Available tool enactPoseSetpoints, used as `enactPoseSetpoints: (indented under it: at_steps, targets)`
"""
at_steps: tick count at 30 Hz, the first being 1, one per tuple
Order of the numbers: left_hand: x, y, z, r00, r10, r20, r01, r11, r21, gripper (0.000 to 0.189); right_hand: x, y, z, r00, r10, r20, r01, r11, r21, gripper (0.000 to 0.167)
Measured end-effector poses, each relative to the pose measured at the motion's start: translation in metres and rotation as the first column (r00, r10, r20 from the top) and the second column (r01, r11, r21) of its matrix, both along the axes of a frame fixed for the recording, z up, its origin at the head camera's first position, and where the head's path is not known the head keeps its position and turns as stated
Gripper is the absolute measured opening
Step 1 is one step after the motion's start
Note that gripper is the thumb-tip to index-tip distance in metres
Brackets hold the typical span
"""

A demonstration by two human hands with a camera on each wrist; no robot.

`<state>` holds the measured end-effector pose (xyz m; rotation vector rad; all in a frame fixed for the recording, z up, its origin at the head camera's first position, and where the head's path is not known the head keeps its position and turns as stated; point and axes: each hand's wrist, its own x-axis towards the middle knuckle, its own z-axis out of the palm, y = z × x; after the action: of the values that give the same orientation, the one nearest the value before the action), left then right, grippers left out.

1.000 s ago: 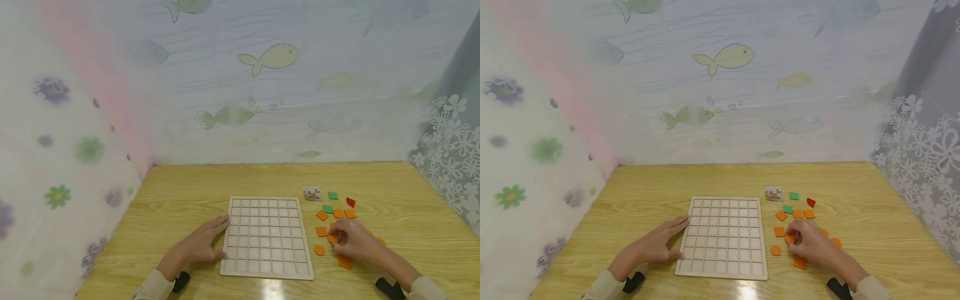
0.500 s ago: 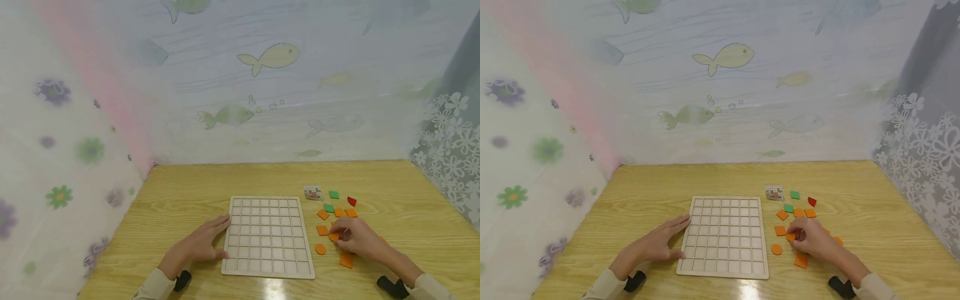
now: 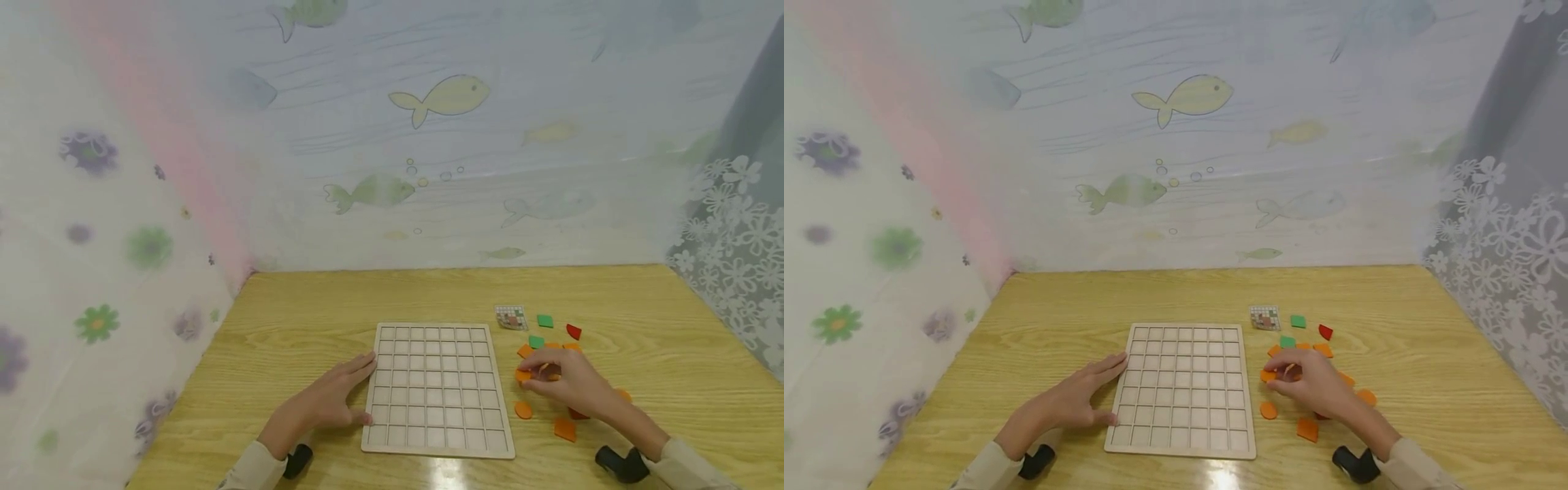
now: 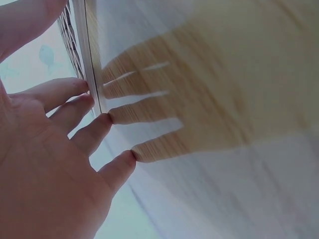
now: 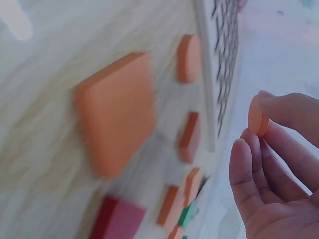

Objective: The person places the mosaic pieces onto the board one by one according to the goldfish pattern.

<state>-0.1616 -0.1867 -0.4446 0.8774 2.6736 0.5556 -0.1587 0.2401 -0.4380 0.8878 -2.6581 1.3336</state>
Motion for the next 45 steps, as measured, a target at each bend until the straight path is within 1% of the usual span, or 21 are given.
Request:
enactPoseSetpoints:
  at_steps: [5, 10, 13, 15, 21, 26, 31, 34, 41, 45]
  targets:
    - [-0.001, -0.004, 0.0, 1.0, -0.024, -0.009, 0.024, 1.0, 0.011, 0.093, -0.006, -0.015, 0.003, 0.999, 0.027, 0.021, -0.026, 0.998, -0.051, 0.018]
    - [-0.004, -0.004, -0.001, 0.999, -0.05, -0.001, 0.05, 0.998, 0.035, 0.097, -0.013, -0.028, 0.003, 0.998, 0.064, -0.03, -0.066, 0.995, -0.077, 0.017]
    - [-0.004, -0.003, -0.001, 0.999, -0.047, 0.001, 0.047, 0.998, 0.037, 0.098, -0.016, -0.035, 0.001, 0.997, 0.061, -0.038, -0.064, 0.995, -0.074, 0.016]
    - [-0.004, -0.002, -0.001, 0.999, -0.049, -0.006, 0.049, 0.998, 0.039, 0.099, -0.018, -0.039, 0.0, 0.998, 0.06, -0.029, -0.062, 0.995, -0.072, 0.016]
    - [-0.004, 0.0, 0.0, 0.999, -0.039, -0.006, 0.04, 0.998, 0.041, 0.098, -0.025, -0.051, -0.005, 0.997, 0.078, -0.011, -0.079, 0.99, -0.12, 0.016]
    - [-0.004, 0.001, 0.001, 0.999, -0.032, -0.003, 0.032, 0.999, 0.042, 0.098, -0.027, -0.063, -0.007, 0.997, 0.082, -0.004, -0.082, 0.988, -0.131, 0.015]
    - [-0.003, 0.0, 0.002, 1.0, -0.025, 0.0, 0.025, 0.999, 0.039, 0.098, -0.028, -0.074, -0.006, 0.996, 0.069, 0.06, -0.061, 0.99, -0.128, 0.016]
    - [-0.002, 0.0, 0.003, 1.0, -0.022, 0.001, 0.022, 0.999, 0.037, 0.097, -0.029, -0.08, -0.006, 0.994, 0.069, 0.081, -0.058, 0.991, -0.124, 0.017]
    - [-0.001, 0.0, 0.004, 1.0, -0.023, 0.003, 0.023, 0.998, 0.052, 0.097, -0.033, -0.095, -0.008, 0.995, 0.083, 0.061, -0.075, 0.989, -0.129, 0.016]
    - [-0.002, 0.0, 0.002, 1.0, -0.029, -0.003, 0.029, 0.998, 0.055, 0.097, -0.037, -0.103, -0.008, 0.993, 0.094, 0.071, -0.084, 0.986, -0.141, 0.019]
